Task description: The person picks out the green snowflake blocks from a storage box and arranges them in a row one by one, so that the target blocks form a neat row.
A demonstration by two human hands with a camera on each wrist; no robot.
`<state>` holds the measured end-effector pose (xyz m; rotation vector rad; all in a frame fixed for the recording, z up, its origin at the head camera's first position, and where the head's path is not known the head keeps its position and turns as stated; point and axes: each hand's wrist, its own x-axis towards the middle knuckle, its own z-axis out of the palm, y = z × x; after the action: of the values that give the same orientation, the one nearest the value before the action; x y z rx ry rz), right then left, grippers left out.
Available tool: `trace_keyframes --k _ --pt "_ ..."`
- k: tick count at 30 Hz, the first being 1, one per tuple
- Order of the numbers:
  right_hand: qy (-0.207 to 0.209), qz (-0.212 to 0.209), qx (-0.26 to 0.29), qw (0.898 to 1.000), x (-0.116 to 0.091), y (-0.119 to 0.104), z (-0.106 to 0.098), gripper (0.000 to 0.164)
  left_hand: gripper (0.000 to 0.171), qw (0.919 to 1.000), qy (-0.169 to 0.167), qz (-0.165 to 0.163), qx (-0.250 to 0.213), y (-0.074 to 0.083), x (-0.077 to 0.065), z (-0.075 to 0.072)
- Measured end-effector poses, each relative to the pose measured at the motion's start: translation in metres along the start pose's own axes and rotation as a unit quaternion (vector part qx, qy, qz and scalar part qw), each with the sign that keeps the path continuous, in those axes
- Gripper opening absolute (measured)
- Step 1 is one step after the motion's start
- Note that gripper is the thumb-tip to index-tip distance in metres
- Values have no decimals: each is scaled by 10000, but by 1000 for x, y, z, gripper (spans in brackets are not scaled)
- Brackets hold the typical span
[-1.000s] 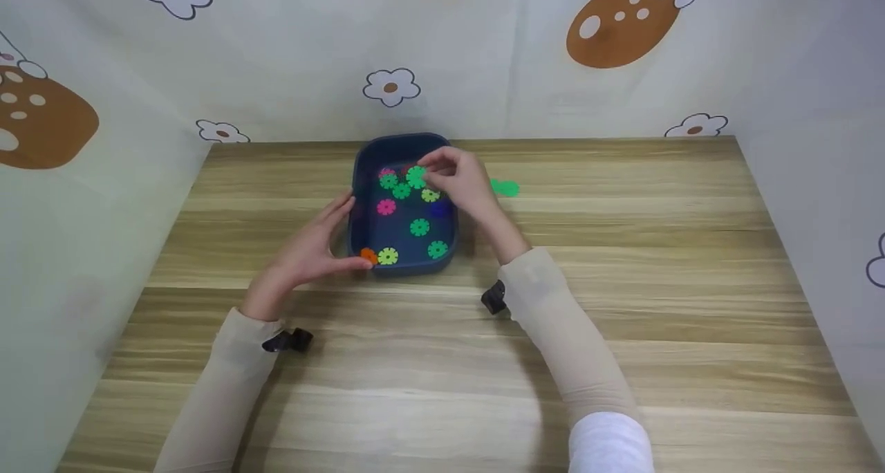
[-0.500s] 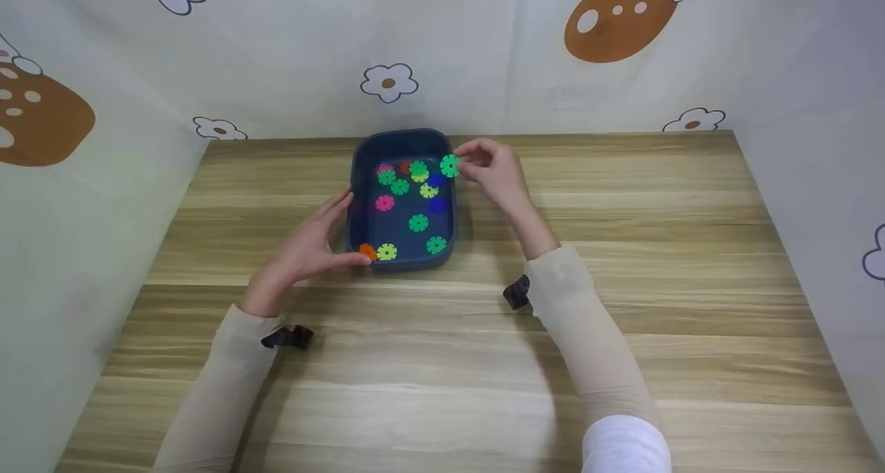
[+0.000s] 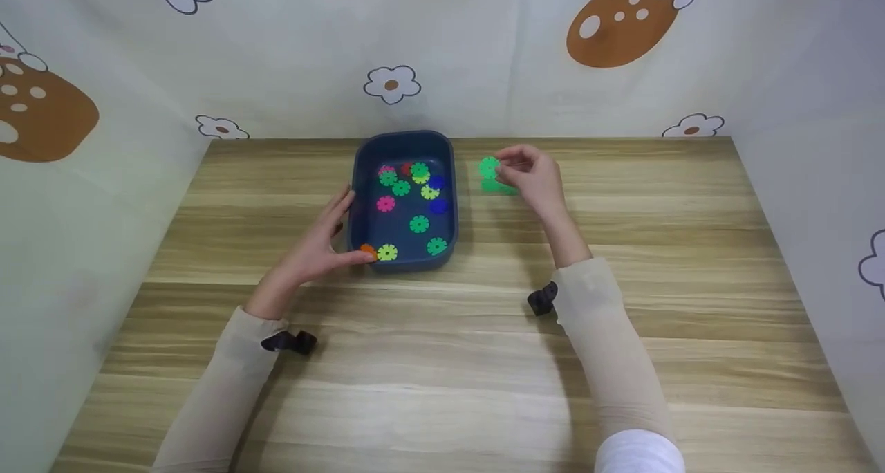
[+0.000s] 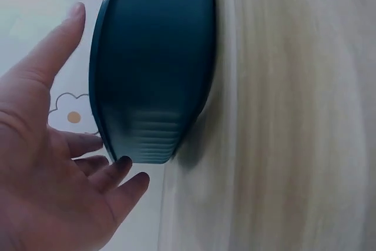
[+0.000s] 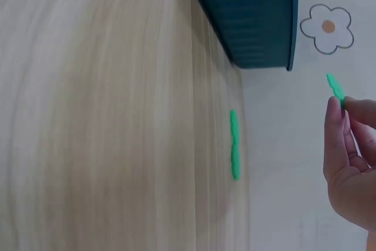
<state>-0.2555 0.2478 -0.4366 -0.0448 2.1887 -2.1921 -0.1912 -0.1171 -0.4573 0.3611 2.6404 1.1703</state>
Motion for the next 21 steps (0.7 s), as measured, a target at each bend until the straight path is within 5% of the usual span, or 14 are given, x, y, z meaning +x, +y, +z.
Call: trace_keyframes --k 6,21 --pt "147 32 146 9998 -3 3 -15 24 116 9987 -241 -270 -346 2 -2 1" --pt "412 721 -343 9960 -12 6 -34 29 119 9978 -454 -154 -469 2 3 -7"
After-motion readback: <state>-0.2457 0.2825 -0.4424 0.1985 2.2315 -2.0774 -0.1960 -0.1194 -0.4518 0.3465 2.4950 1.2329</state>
